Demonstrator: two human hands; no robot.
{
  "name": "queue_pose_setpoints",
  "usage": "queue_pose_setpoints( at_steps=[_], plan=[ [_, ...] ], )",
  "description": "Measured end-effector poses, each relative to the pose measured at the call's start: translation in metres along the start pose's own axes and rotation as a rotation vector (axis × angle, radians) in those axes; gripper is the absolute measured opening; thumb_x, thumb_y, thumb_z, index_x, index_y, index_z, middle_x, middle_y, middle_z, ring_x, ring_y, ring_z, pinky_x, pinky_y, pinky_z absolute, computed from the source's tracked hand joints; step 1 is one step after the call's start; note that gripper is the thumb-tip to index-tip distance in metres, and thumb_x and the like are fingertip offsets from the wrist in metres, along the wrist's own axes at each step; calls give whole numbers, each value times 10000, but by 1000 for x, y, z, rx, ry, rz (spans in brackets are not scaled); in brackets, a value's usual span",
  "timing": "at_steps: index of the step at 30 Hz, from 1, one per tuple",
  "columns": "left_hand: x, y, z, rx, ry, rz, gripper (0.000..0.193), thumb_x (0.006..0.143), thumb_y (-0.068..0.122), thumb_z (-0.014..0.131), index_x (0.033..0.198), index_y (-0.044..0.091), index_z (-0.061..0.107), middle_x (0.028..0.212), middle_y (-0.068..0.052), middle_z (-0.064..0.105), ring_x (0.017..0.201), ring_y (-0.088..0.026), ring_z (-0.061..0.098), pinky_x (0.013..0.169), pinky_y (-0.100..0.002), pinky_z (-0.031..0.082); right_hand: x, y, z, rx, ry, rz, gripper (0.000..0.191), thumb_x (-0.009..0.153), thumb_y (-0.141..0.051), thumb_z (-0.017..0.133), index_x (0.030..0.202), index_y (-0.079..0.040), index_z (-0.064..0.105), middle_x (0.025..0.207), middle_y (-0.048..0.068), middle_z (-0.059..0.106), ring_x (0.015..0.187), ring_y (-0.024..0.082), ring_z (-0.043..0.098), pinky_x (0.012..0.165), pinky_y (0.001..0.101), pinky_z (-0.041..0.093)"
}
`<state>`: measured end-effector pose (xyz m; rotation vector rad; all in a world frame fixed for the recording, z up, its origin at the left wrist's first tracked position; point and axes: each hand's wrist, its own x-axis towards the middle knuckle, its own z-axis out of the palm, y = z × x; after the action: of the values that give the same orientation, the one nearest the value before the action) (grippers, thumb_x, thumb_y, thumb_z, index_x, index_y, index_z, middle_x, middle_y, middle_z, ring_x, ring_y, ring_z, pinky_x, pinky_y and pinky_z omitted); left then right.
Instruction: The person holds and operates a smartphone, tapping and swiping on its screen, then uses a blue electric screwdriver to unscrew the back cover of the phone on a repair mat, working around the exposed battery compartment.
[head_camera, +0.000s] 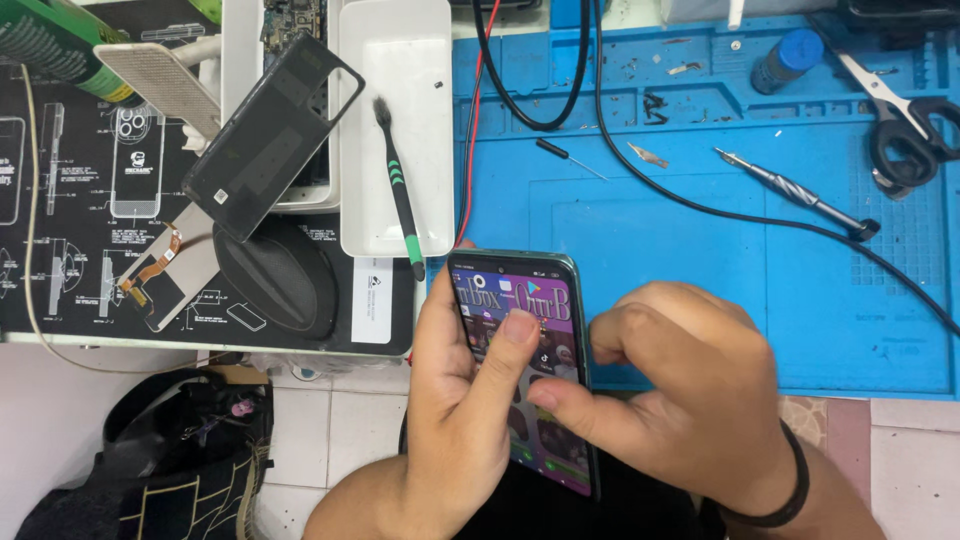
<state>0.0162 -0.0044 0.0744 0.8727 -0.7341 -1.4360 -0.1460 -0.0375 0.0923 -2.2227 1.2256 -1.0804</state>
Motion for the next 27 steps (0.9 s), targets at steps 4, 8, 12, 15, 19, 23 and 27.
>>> queue_pose_setpoints(
  at_steps=[4, 8, 12, 15, 19, 23, 27],
  plan=[
    [0, -2, -1, -29, -10, -42, 415, 1066, 36, 558, 1459, -44, 454, 1161, -79, 655, 1010, -106, 620, 896, -270, 518, 0, 6, -2, 30, -26, -52, 417, 675, -292, 906, 665, -99, 536, 626, 29, 519, 545, 217, 522, 505, 352, 385],
    [0, -3, -2, -32, -23, -89, 393, 1067, 41, 552, 1442, -39, 468, 1154, -78, 659, 1012, -106, 624, 902, -271, 518, -1, 5, -3, 37, -23, -60, 412, 667, -275, 901, 644, -106, 527, 615, 23, 512, 529, 210, 506, 497, 350, 370],
    [2, -2, -4, -62, -22, -163, 381, 1054, 45, 553, 1419, -33, 479, 1138, -79, 671, 1007, -112, 634, 892, -274, 517, -2, 3, -3, 41, -14, -42, 414, 664, -287, 900, 639, -109, 527, 609, 17, 504, 522, 198, 505, 498, 341, 371],
    [2, -3, -3, -64, -20, -171, 379, 1059, 54, 551, 1424, -26, 485, 1139, -74, 670, 1012, -108, 631, 894, -271, 516, -2, 2, -3, 35, -17, -37, 407, 657, -280, 898, 635, -109, 529, 608, 20, 501, 524, 202, 505, 497, 345, 370],
    [3, -4, -5, -90, -24, -197, 353, 1063, 62, 553, 1396, -38, 496, 1139, -77, 672, 1017, -118, 633, 891, -280, 512, -2, 1, -3, 26, -14, -29, 403, 652, -283, 898, 632, -107, 536, 603, 24, 501, 519, 205, 504, 493, 345, 373],
    [2, -7, -8, -145, -40, -214, 343, 1072, 80, 543, 1388, -45, 500, 1157, -83, 663, 1037, -127, 632, 908, -290, 508, -2, -2, -2, 22, -7, -19, 410, 651, -299, 899, 627, -111, 536, 603, 22, 508, 520, 207, 511, 492, 346, 376],
    [2, -10, -10, -179, -21, -221, 388, 1060, 89, 540, 1428, -24, 490, 1157, -82, 654, 1026, -124, 626, 896, -290, 506, -3, -4, 0, 19, 9, -5, 412, 656, -300, 899, 623, -114, 533, 600, 21, 502, 521, 214, 511, 495, 351, 386]
  ],
)
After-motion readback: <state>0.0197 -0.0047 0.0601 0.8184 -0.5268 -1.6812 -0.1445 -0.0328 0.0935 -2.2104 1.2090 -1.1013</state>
